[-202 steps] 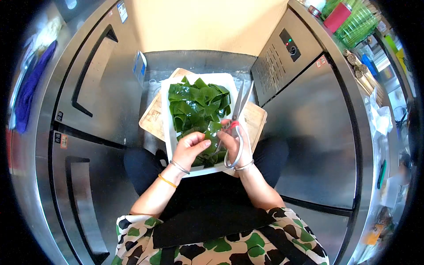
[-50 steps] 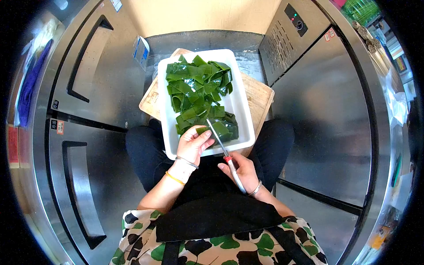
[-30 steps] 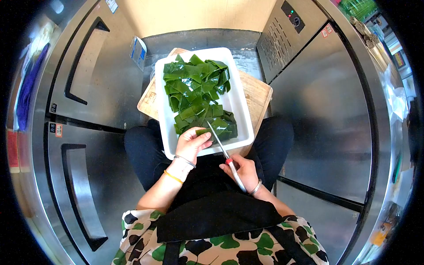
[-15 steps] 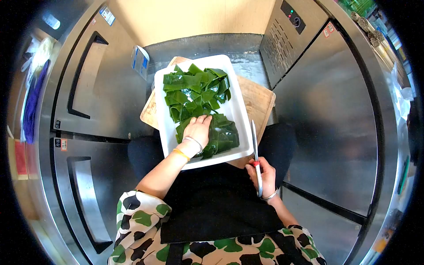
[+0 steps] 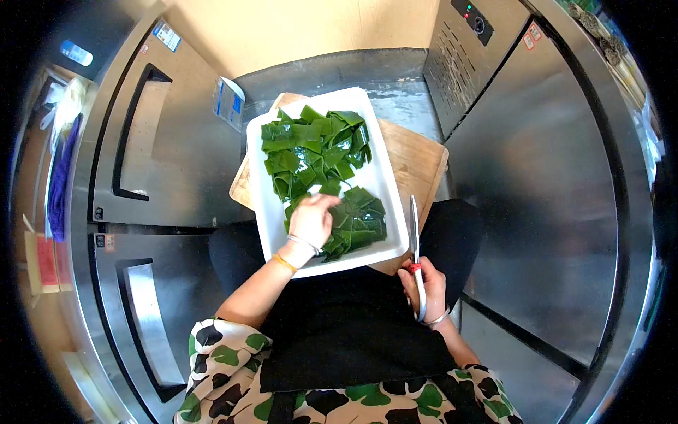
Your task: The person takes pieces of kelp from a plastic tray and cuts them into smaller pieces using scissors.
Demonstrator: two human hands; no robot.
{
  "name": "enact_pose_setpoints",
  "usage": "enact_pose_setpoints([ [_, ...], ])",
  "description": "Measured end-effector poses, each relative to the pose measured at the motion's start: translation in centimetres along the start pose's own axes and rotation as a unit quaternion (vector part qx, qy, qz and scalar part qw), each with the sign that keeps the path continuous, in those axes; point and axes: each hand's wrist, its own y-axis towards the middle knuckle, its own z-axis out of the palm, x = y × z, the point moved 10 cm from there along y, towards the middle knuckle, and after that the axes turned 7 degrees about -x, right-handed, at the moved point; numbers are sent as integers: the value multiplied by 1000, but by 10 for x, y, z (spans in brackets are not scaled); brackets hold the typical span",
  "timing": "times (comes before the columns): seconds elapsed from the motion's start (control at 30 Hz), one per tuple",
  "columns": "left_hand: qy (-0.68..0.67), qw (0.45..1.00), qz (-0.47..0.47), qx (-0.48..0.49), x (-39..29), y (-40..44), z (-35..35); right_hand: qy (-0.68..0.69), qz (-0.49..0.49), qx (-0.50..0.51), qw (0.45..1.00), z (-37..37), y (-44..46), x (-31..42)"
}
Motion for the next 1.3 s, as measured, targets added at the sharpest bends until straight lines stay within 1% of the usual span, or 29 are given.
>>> enact_pose_setpoints([
  [0.07, 67, 997, 20, 13, 25, 5, 21, 0, 4, 1, 1000, 1, 0, -1],
  [0.17, 109, 993, -1, 51, 16, 10, 21, -5, 0, 2, 1000, 1, 2, -4],
  [0.2, 117, 990, -16, 79, 7, 10, 16, -10, -4, 0, 1000, 1, 2, -4],
  [0.3, 111, 985, -32, 125, 9, 8, 27, 2, 1, 5, 1000, 0, 2, -1],
  [0.4, 91, 987, -28, 132, 17, 7, 30, 4, -4, 7, 1000, 0, 3, 3],
  [0.47, 75, 995, 8, 65, 14, 13, 21, 6, 2, 11, 1000, -1, 3, 3],
  [0.53, 50, 994, 92, -41, -2, 26, 2, 7, 9, 14, 1000, -1, 3, 2],
  [0.57, 47, 990, 115, -68, -6, 32, -3, 18, 8, 11, 1000, -1, 3, 2],
  [0.63, 49, 986, 138, -76, -30, 44, -24, 28, 6, 8, 1000, -2, 3, 2],
  [0.67, 75, 992, 105, -3, -16, 50, -2, 21, 3, 9, 1000, -2, 3, 2],
  [0.73, 99, 990, 77, 70, -8, 59, 13, 12, 0, 4, 1000, -4, 3, 0],
  [0.77, 55, 990, 129, -23, -19, 63, -6, 13, 0, 6, 1000, -4, 3, -1],
  [0.8, 11, 977, 178, -115, -29, 61, -29, 14, 0, 8, 1000, -4, 2, -1],
  [0.87, -79, 990, 41, -110, 1, 62, -39, 10, 8, 15, 1000, -3, 2, 0],
  [0.93, -147, 979, -78, -114, 31, 59, -48, -16, -28, 12, 999, -2, 3, 6],
  [0.97, -169, 973, -111, -114, 44, 60, -53, -18, -30, 11, 999, -1, 3, 6],
  [1.03, -224, 959, -124, -118, 60, 63, -66, -25, -19, 14, 999, 0, 3, 5],
  [1.1, -357, 908, -89, -200, 76, 76, -77, -34, -33, 12, 999, 0, 2, 10],
  [1.13, -506, 813, -50, -283, 60, 77, -106, -41, -43, 8, 998, -1, 2, 13],
  [1.17, -563, 782, -64, -258, 45, 73, -119, -45, -46, 10, 998, -1, 1, 14],
  [1.2, -587, 764, -63, -260, 54, 73, -120, -40, -35, 18, 998, 1, 0, 11],
  [1.27, -598, 752, -119, -250, 76, 67, -113, -39, -26, 27, 999, 1, -2, 13],
  [1.3, -601, 749, -119, -253, 74, 61, -116, -10, 17, 54, 998, 5, -5, 14],
])
